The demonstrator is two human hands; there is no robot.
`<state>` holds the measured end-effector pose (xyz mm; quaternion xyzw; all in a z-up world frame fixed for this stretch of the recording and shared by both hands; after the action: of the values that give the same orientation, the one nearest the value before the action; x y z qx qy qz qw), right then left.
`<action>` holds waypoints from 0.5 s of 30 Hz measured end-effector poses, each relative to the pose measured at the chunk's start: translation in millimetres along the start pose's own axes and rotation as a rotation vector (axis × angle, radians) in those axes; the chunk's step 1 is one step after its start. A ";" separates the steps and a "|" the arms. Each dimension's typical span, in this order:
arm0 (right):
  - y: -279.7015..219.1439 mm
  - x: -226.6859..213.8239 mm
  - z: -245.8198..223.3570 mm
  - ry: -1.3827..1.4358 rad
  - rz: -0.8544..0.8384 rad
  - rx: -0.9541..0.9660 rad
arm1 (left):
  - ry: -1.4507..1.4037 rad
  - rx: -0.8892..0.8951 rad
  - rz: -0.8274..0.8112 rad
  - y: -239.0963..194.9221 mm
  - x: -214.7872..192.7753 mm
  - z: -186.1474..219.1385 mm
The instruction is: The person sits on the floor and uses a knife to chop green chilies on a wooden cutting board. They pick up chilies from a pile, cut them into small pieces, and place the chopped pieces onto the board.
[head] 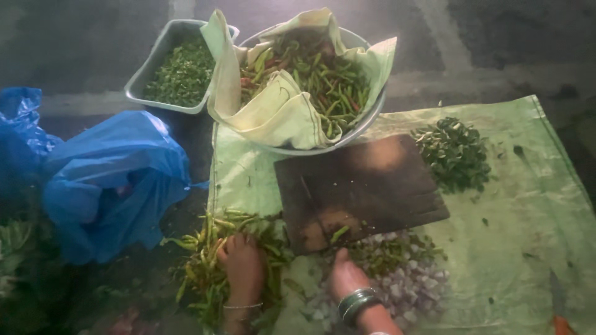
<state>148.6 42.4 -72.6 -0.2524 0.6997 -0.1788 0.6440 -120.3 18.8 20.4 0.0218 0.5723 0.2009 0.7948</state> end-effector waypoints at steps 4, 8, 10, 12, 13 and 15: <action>-1.2 11.3 7.1 -0.068 -0.003 -0.058 | -0.339 -0.234 0.087 6.1 -31.3 -0.5; 0.3 14.9 19.8 0.065 -0.079 0.041 | -0.408 -0.596 -0.203 -7.4 -27.0 2.5; -5.2 3.5 31.8 0.076 -0.082 0.095 | -0.370 -0.240 -0.128 1.9 -31.6 36.0; -14.3 -16.4 40.8 0.061 -0.035 0.142 | -0.531 0.271 0.108 -0.8 -49.8 79.4; -18.9 -33.4 47.0 0.052 -0.007 0.168 | -0.658 0.300 0.038 -3.1 -47.0 94.8; -36.6 -79.4 58.4 0.013 0.007 0.040 | -0.697 0.095 -0.224 0.2 -29.0 108.2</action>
<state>214.4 63.5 6.6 -0.2357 0.7011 -0.1924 0.6450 -28.7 30.1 83.8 0.0629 0.2747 0.0662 0.9572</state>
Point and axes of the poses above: each hand's wrist, its own y-axis towards the middle knuckle, its own x-axis out of the palm, z = x × y, the point moved 6 cm from there along y, towards the middle knuckle, and after that the axes turned 9 degrees about -y, right-handed, at the moved point
